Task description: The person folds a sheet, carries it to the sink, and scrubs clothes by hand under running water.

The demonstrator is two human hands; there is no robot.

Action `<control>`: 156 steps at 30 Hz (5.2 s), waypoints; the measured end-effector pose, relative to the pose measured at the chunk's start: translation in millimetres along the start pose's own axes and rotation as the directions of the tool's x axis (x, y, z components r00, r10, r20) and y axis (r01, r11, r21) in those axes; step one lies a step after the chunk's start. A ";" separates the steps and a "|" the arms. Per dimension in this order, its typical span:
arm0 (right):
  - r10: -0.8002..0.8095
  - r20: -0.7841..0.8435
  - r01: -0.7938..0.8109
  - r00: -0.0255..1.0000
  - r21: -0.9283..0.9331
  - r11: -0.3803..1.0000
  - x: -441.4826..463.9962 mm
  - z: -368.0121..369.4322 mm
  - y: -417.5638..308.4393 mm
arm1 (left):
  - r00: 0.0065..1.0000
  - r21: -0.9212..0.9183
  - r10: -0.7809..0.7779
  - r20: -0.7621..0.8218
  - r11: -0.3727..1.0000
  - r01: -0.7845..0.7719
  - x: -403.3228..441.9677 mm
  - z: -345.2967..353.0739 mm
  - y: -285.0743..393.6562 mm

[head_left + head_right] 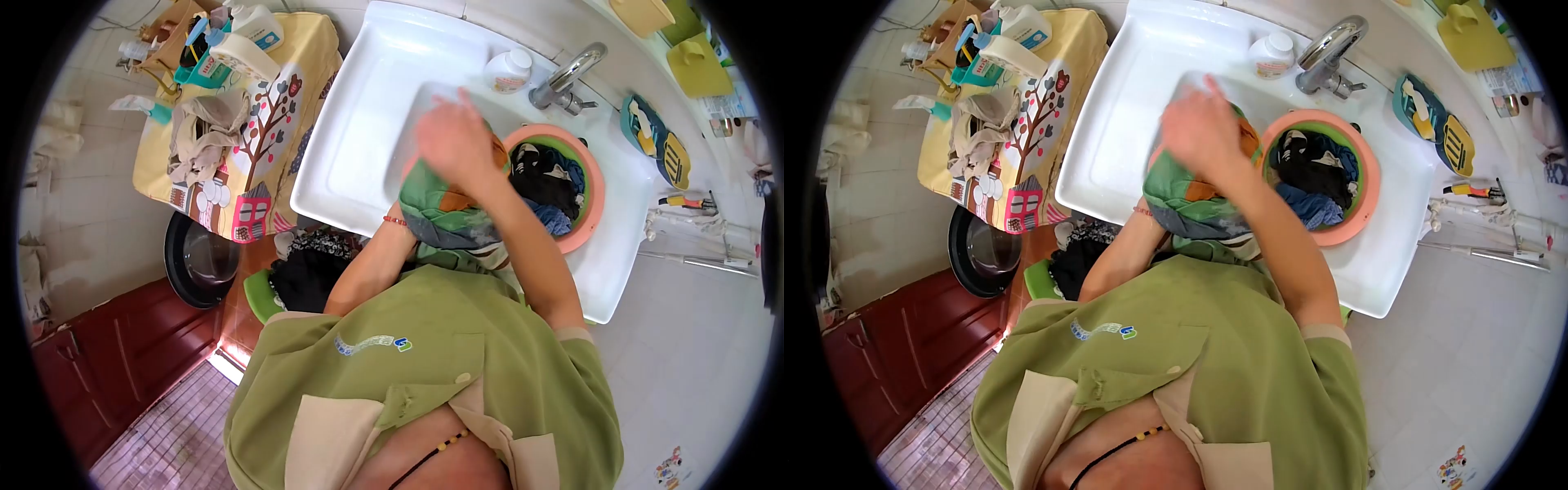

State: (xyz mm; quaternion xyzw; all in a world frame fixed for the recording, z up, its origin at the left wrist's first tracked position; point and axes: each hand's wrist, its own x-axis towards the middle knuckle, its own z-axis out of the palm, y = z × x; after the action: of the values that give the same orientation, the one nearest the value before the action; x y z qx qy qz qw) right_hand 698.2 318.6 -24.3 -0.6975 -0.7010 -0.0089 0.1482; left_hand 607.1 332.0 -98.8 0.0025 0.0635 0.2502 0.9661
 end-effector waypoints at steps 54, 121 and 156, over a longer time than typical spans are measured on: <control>0.162 0.013 -0.149 0.987 0.478 0.866 -1.6 57.0 44.0 | 0.989 0.025 -0.140 -0.053 0.990 0.142 -8.0 1.6 2.2; 0.372 0.423 -0.496 0.826 0.860 0.122 -119.2 1.1 44.9 | 0.958 0.701 0.092 -0.272 0.701 0.132 13.6 22.9 12.1; 0.525 -0.145 -0.531 0.839 -0.003 0.848 -21.7 64.8 50.3 | 0.900 0.398 0.070 -0.429 0.910 0.119 33.6 10.9 13.7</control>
State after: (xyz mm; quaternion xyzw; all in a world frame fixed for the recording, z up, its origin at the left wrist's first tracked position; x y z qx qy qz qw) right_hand 734.5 313.0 -100.8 -0.8641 -0.4696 -0.0311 0.1784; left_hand 631.0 360.5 -91.6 0.1505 0.3287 0.2128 0.9077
